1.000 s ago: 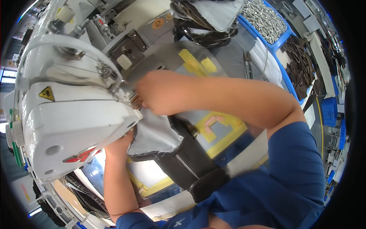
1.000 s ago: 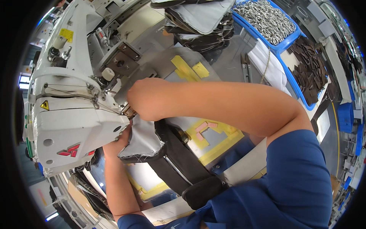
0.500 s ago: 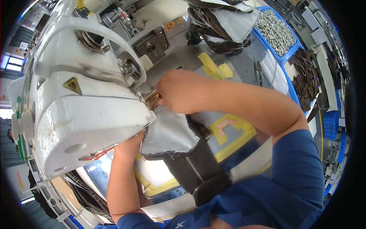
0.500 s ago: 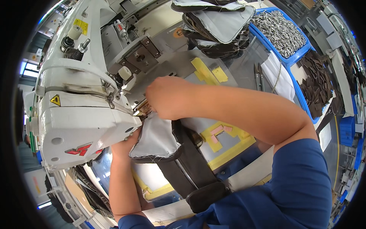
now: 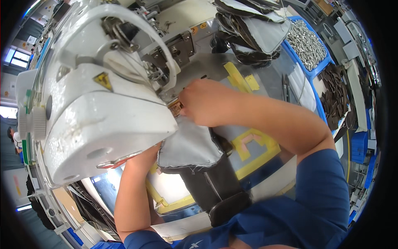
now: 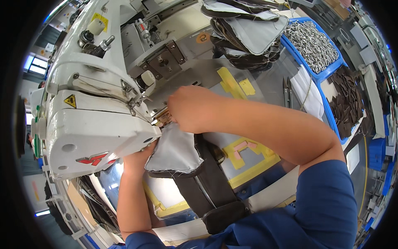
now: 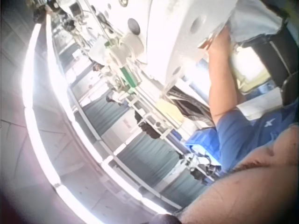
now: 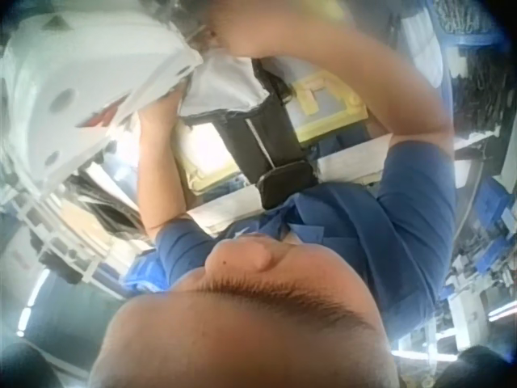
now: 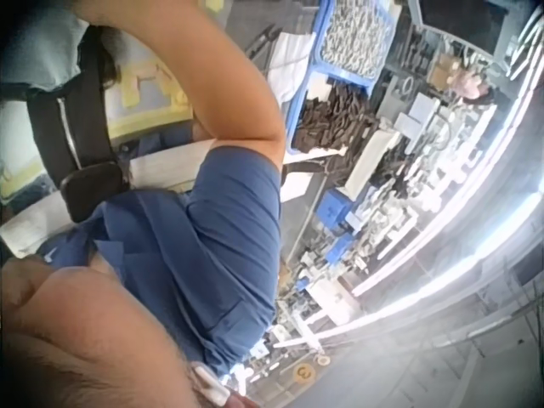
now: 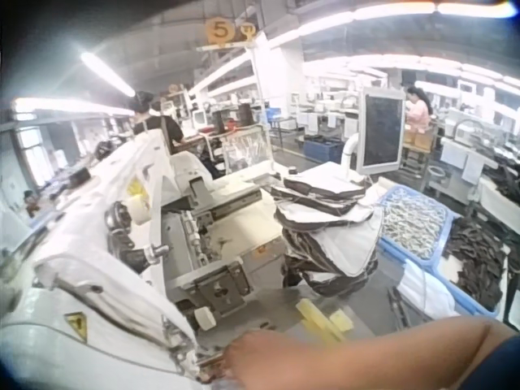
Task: The person sews zippers onto small fabric pouches using an industrial sewing machine. They repeatedly align the zipper, feed the pouch under the needle, sew, and trim the thread before moving to the next pouch.
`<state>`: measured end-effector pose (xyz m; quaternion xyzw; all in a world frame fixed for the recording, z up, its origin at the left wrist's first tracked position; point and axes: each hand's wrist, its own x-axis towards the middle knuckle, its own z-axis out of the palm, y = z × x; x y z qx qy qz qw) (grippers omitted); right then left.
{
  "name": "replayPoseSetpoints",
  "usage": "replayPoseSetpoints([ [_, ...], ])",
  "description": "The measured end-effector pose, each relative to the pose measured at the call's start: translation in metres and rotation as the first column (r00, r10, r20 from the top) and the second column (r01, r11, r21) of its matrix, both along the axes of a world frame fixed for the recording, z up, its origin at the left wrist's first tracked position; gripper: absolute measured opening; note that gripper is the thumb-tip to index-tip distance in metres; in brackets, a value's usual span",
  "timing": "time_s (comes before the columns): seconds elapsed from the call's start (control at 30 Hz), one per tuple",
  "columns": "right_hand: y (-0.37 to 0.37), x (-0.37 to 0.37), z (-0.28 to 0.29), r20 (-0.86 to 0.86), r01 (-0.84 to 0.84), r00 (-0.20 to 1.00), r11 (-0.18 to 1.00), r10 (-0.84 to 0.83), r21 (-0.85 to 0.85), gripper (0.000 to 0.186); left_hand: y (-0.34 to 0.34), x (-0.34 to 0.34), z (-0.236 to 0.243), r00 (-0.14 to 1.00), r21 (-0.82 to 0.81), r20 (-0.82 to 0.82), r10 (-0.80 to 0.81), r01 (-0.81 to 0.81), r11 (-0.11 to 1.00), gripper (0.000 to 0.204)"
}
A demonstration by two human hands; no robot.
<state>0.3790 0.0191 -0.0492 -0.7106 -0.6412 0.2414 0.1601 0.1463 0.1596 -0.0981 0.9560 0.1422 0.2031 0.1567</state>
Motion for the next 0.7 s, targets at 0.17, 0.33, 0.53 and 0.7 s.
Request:
replayPoseSetpoints([
  [0.17, -0.001, 0.0, -0.005, 0.004, -0.001, 1.0, 1.0, 0.001, 0.022, 0.029, -0.004, 0.004, 0.003, 0.999, -0.101, 0.039, 0.002, 0.002, 0.995, 0.023],
  [0.33, -0.001, 0.0, -0.003, 0.014, 0.004, 1.0, 1.0, -0.004, -0.007, 0.028, -0.003, 0.006, 0.003, 0.998, -0.025, 0.06, -0.004, 0.006, 1.0, 0.021],
  [0.53, -0.003, 0.001, -0.005, 0.029, 0.01, 1.0, 0.999, -0.011, 0.042, 0.028, -0.007, 0.009, 0.004, 0.997, -0.115, 0.07, 0.03, -0.022, 0.993, 0.024],
  [0.7, -0.006, 0.003, -0.004, 0.064, 0.024, 0.998, 1.0, -0.024, 0.008, 0.026, -0.006, -0.01, -0.014, 0.971, -0.399, -0.076, 0.226, -0.237, 0.886, 0.028],
])
